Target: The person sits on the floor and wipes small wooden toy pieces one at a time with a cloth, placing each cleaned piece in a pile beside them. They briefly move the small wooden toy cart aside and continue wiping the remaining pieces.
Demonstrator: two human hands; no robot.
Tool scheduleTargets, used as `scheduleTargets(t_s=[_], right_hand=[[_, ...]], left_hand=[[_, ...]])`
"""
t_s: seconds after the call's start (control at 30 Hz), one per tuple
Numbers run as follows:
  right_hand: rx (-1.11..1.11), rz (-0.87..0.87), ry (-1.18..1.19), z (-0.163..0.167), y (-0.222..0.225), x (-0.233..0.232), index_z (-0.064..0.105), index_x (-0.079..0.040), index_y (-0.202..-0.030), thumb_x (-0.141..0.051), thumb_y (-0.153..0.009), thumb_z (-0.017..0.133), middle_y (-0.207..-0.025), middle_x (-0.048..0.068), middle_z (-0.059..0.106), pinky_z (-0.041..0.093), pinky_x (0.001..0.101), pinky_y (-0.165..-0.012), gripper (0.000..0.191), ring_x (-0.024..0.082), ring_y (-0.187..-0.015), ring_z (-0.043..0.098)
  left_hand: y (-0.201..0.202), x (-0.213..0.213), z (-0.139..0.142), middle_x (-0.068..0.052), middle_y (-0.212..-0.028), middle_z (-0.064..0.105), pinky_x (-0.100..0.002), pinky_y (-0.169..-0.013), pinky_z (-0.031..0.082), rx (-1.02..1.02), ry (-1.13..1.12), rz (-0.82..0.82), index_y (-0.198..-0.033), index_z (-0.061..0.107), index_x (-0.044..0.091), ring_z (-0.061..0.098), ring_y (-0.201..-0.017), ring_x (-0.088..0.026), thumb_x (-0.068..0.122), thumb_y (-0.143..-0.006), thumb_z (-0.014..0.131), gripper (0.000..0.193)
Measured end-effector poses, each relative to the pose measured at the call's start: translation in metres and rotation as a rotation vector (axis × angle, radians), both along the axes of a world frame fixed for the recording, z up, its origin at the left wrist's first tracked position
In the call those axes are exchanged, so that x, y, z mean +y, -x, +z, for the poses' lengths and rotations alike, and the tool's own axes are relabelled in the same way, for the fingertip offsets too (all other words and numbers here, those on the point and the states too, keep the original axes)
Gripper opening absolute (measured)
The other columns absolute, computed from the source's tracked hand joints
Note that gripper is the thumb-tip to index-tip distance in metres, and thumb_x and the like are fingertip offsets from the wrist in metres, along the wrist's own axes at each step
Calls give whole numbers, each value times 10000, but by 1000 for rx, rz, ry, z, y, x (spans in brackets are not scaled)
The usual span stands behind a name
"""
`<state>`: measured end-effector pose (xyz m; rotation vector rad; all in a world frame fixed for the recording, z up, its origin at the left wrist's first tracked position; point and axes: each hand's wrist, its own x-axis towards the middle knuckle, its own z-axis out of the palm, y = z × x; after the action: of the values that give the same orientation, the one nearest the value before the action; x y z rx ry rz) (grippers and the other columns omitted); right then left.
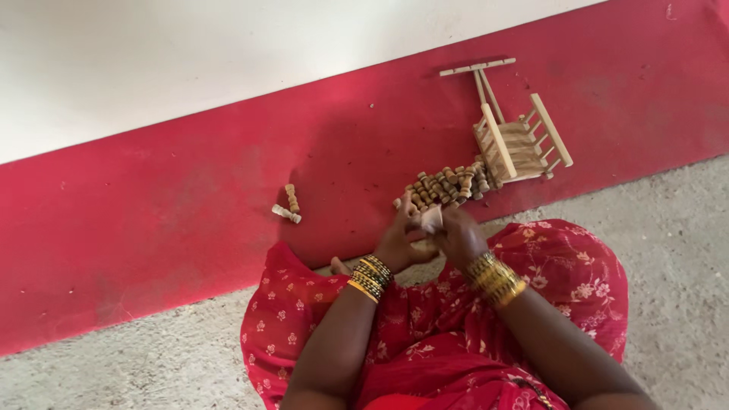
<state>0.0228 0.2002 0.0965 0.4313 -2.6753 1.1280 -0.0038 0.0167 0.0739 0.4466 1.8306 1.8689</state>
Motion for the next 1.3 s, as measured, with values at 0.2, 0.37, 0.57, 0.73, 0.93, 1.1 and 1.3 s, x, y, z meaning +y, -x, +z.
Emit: scheduleTargets(t_s=[0.2,0.37,0.57,0.73,0.93,1.1,1.3], right_hand=[[-324,-35,53,1,2,5,726,-54,-1084,-149,-895,728,-1007,116,705,626,399,-770,211,260,-894,724],[-224,-108,103,-12,7,13,744,-70,-1002,-170,-911,725,-945,96,734,627,373,-665,137,226,-794,740],[-458,-325,302,-46,22,36,717,-51,-1045,-323,-921,740,-816,86,738,568,375,-585,299,175,-667,690],[-543,-336,252,-75,20,52,757,-55,-999,-401,-923,722,-763,86,733,533,381,-588,356,160,-640,668],[-560,-352,146,-90,20,59,765,-71,-1009,-463,-925,701,-758,84,740,542,373,-616,406,176,-664,702],[-568,-337,167,-89,22,61,755,-64,-1033,-468,-915,709,-775,87,741,557,373,-641,423,183,-685,715],[-625,-310,129,-92,23,60,759,-71,-1065,-471,-915,701,-789,96,747,563,379,-649,432,205,-699,717]], left_hand=[[-4,-1,-12,-300,-1553,440,-553,-1179,415,148,186,44,-1636,-229,159,467,-1456,-380,337,-714,913,1478],[-6,2,-8,-288,-1551,504,-545,-1198,391,75,160,-46,-1656,-219,150,507,-1445,-368,478,-710,886,1491],[10,-16,-22,-205,-1464,590,-462,-1139,488,116,297,162,-1661,130,62,593,-1351,-296,433,-749,899,1250],[41,-27,-76,-228,-1297,668,-409,-1010,608,1,630,282,-1598,424,34,683,-1201,-328,269,-788,799,923],[44,-2,-94,-234,-1576,311,-388,-1192,327,79,705,287,-1545,215,30,336,-1454,-352,153,-650,949,1164],[56,-17,-83,-291,-1626,240,-446,-1221,304,256,841,443,-1583,262,66,296,-1497,-431,149,-813,790,938],[114,-118,-50,-216,-1669,239,-552,-1244,267,211,1356,445,-1608,286,136,290,-1529,-397,135,-936,603,743]])
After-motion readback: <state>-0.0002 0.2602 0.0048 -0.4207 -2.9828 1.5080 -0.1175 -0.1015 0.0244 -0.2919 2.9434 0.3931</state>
